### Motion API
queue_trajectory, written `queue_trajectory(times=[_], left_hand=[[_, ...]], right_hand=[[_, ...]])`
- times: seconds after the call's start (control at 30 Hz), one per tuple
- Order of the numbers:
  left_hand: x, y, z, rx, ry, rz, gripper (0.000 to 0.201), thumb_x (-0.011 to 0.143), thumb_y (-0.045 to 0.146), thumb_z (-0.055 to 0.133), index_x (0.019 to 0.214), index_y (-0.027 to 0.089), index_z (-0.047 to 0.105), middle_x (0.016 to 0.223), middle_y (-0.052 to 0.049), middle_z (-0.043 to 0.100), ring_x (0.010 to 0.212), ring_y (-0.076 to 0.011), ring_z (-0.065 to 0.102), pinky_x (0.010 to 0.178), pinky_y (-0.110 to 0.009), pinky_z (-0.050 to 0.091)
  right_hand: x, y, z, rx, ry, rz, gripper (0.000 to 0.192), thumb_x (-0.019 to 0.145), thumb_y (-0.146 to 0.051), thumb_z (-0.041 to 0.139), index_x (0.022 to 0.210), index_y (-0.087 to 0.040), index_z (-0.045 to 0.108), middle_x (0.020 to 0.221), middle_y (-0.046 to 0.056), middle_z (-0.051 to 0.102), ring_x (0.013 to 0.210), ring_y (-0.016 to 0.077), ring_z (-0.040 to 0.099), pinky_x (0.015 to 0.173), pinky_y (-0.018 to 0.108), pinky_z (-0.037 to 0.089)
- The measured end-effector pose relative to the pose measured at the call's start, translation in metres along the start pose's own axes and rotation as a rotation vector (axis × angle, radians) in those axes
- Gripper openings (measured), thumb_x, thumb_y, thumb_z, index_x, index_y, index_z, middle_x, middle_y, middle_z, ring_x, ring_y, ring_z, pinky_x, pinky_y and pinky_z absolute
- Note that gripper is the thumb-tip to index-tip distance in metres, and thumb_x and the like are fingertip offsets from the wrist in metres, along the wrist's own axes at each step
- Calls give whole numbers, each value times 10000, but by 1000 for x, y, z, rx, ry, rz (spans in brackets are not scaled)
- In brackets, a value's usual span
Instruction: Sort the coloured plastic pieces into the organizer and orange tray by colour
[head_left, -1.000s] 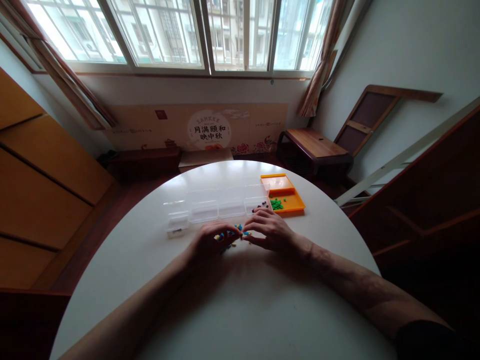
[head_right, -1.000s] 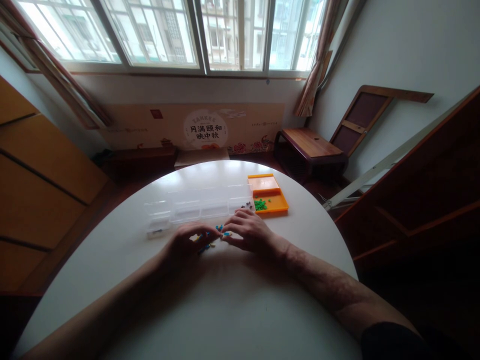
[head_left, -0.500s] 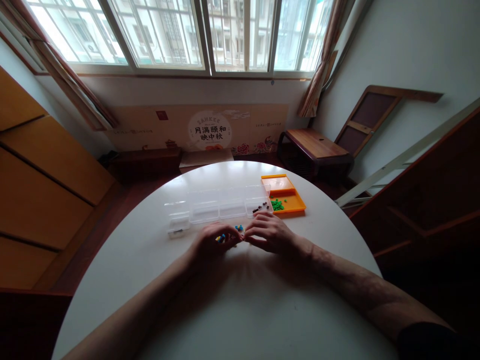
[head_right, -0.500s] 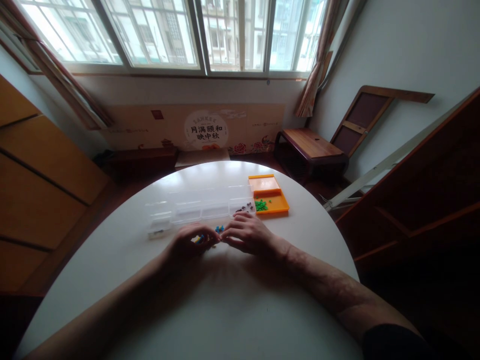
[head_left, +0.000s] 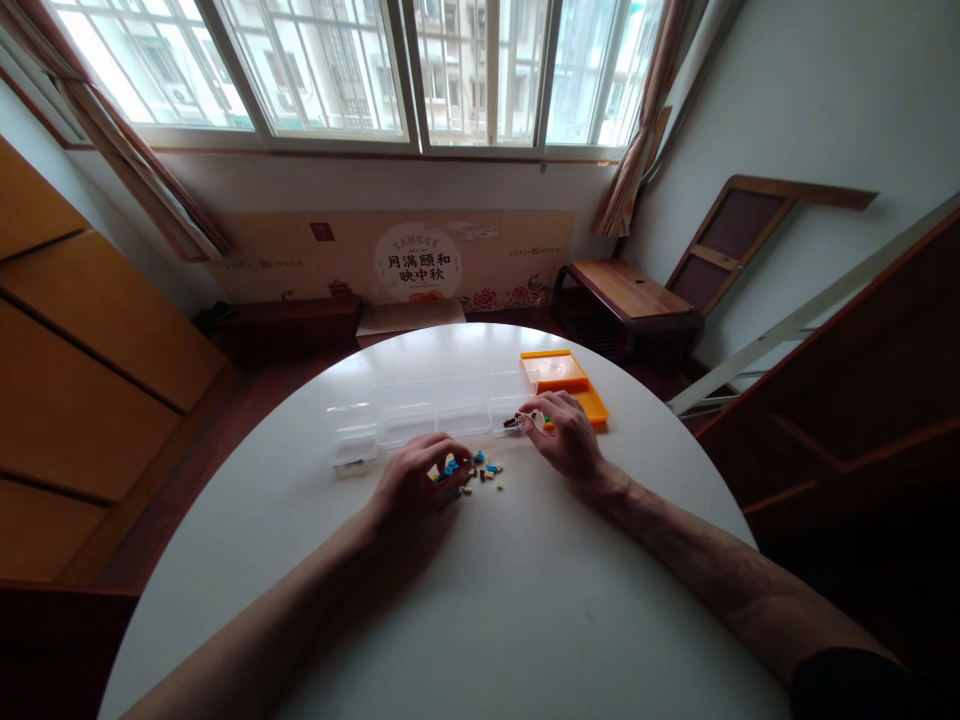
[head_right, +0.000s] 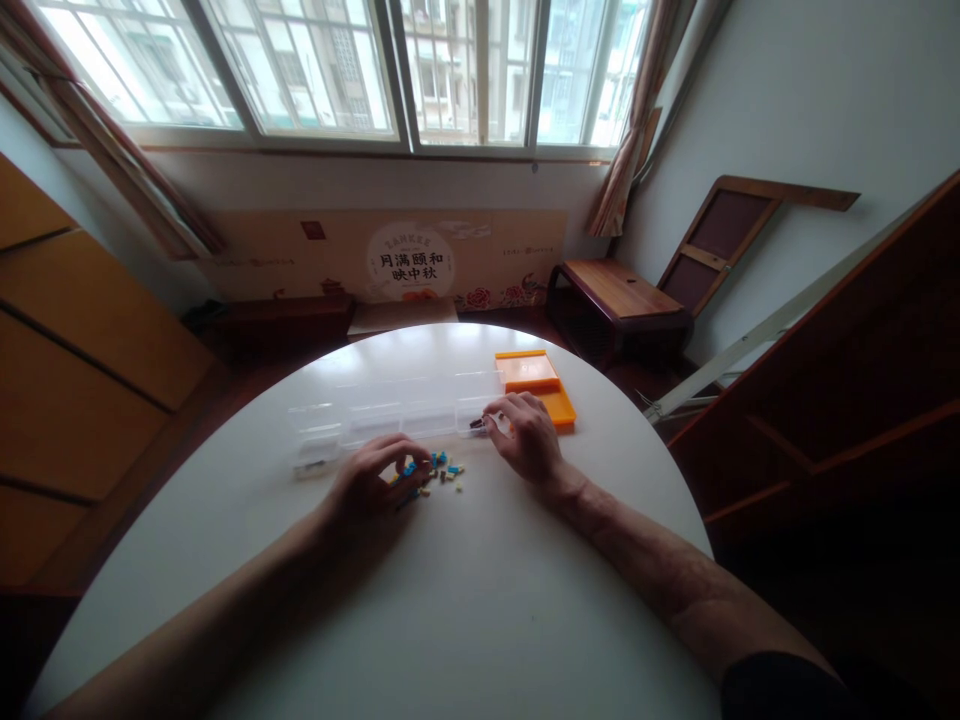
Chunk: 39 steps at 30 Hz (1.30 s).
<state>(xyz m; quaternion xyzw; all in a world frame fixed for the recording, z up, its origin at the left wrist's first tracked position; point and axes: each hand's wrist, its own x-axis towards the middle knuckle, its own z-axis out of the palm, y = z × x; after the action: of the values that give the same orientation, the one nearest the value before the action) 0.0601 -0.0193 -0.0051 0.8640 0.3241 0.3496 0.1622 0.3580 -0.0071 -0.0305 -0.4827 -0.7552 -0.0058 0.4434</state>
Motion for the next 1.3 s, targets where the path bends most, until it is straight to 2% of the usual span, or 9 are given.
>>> queue_trajectory(times=[0.1, 0.27, 0.37, 0.5, 0.6, 0.77, 1.07, 1.3], left_hand=[[1, 1, -1, -26, -18, -6, 129, 1039, 297, 707, 989, 222, 799, 950, -57, 776, 821, -168, 705, 773, -265, 559], [1, 0, -2, 9, -47, -1, 122, 1015, 294, 725, 949, 229, 804, 927, -49, 756, 812, -173, 697, 775, -284, 552], [1, 0, -3, 24, -57, -8, 119, 1008, 296, 731, 941, 230, 805, 908, -43, 745, 804, -173, 689, 768, -288, 543], [1, 2, -4, 43, -73, -9, 114, 1000, 321, 753, 961, 234, 816, 921, -44, 751, 807, -177, 689, 769, -294, 541], [2, 3, -4, 51, -73, -10, 113, 999, 326, 761, 954, 239, 818, 924, -39, 753, 804, -175, 688, 764, -291, 536], [3, 5, -5, 51, -97, -14, 118, 1007, 324, 753, 962, 240, 822, 934, -42, 753, 812, -177, 686, 771, -291, 537], [2, 5, -5, 60, -95, -2, 134, 1013, 324, 743, 947, 230, 811, 931, -46, 745, 817, -179, 683, 775, -296, 532], [2, 4, -5, 56, -108, -12, 143, 1018, 318, 728, 939, 229, 806, 915, -40, 741, 813, -177, 679, 779, -299, 525]], right_hand=[[0, -8, -1, 74, -39, -70, 88, 1015, -197, 705, 1063, -254, 752, 1063, 58, 777, 1030, 278, 672, 994, 463, 535], [-1, -29, -3, 194, -253, -318, 56, 1011, -221, 733, 1037, -268, 751, 1080, 46, 791, 1018, 242, 689, 980, 428, 561], [-3, -35, -1, 193, -325, -385, 104, 999, -270, 768, 1102, -282, 766, 1099, 43, 791, 1027, 241, 695, 985, 427, 571], [-4, -34, 1, 175, -373, -409, 227, 1008, -305, 775, 1234, -289, 760, 1145, 45, 779, 1038, 231, 697, 1002, 422, 572], [-4, -31, 0, 162, -400, -420, 241, 1020, -314, 771, 1261, -303, 762, 1173, 44, 773, 1049, 227, 687, 984, 408, 572], [-7, -30, 0, 149, -408, -430, 199, 1033, -294, 757, 1228, -327, 777, 1175, 25, 772, 1039, 217, 672, 961, 390, 565], [-7, -29, 3, 183, -389, -421, 85, 1022, -314, 774, 1103, -290, 764, 1159, 32, 782, 1047, 223, 688, 977, 392, 561], [-6, -28, 2, 172, -417, -440, 38, 1067, -260, 715, 1095, -264, 741, 1181, 33, 784, 1056, 217, 670, 986, 384, 544]])
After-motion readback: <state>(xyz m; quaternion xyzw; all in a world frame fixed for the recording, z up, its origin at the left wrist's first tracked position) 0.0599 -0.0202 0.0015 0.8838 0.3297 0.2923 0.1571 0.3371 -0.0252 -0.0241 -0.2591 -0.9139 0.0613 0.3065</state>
